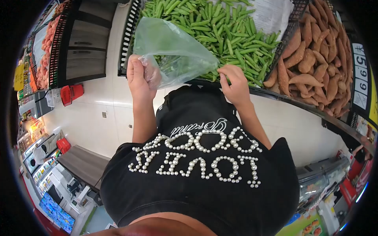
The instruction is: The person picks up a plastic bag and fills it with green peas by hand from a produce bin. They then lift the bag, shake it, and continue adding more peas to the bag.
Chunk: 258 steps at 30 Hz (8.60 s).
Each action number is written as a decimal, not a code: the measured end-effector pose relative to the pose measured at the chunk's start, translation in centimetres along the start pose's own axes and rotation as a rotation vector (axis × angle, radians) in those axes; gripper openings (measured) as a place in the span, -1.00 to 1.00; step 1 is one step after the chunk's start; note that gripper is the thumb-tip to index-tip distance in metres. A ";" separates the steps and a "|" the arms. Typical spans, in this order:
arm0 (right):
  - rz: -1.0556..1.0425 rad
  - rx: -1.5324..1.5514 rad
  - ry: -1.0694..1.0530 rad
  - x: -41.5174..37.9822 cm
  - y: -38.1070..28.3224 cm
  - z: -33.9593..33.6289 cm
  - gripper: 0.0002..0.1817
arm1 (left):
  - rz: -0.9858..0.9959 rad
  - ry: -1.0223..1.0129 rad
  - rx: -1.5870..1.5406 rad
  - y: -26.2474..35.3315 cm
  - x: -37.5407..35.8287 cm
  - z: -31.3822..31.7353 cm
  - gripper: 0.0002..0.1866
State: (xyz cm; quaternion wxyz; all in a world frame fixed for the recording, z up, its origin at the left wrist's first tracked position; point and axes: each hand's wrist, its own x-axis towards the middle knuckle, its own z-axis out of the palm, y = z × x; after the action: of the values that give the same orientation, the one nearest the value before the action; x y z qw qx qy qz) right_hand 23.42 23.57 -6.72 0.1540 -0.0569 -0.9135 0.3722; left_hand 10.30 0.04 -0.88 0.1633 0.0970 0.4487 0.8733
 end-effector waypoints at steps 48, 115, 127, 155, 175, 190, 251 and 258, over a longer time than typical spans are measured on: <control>0.356 -0.708 -0.103 0.7 -0.5 9.0 -0.44 | -0.482 -0.541 0.015 7.9 9.0 -11.9 -0.85; 0.663 -0.685 -0.130 13.2 13.8 -1.5 -0.07 | -0.169 -0.348 -0.025 2.6 8.0 -1.5 -0.93; 0.461 -0.418 -0.423 10.5 13.0 -3.1 -0.02 | -0.238 -0.361 -0.096 2.0 8.1 -1.1 -0.93; 0.300 -0.070 -0.020 6.8 11.0 -2.6 -0.59 | -0.242 -0.345 0.040 1.9 8.4 -2.9 -0.93; 0.048 0.597 0.415 8.5 -1.6 -1.0 -0.68 | -0.253 -0.434 0.582 -0.7 9.3 1.3 -0.85; -0.083 0.768 -0.334 14.2 -4.2 18.5 -0.70 | -0.314 -0.216 0.177 1.5 8.2 2.3 -0.88; -0.026 0.339 -0.027 7.7 -5.0 5.4 -0.79 | -0.241 -0.284 0.107 2.2 7.7 -1.8 -0.87; 0.162 0.410 0.449 9.2 -0.1 6.8 -0.86 | -0.167 -0.237 0.095 3.0 7.2 -3.1 -0.86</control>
State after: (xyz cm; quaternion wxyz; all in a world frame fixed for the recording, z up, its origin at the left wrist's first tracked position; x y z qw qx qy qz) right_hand 12.53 21.03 -9.03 0.3298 -0.1780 -0.7552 0.5377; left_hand 2.02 -1.21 -0.04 0.2826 0.1692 0.4737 0.8168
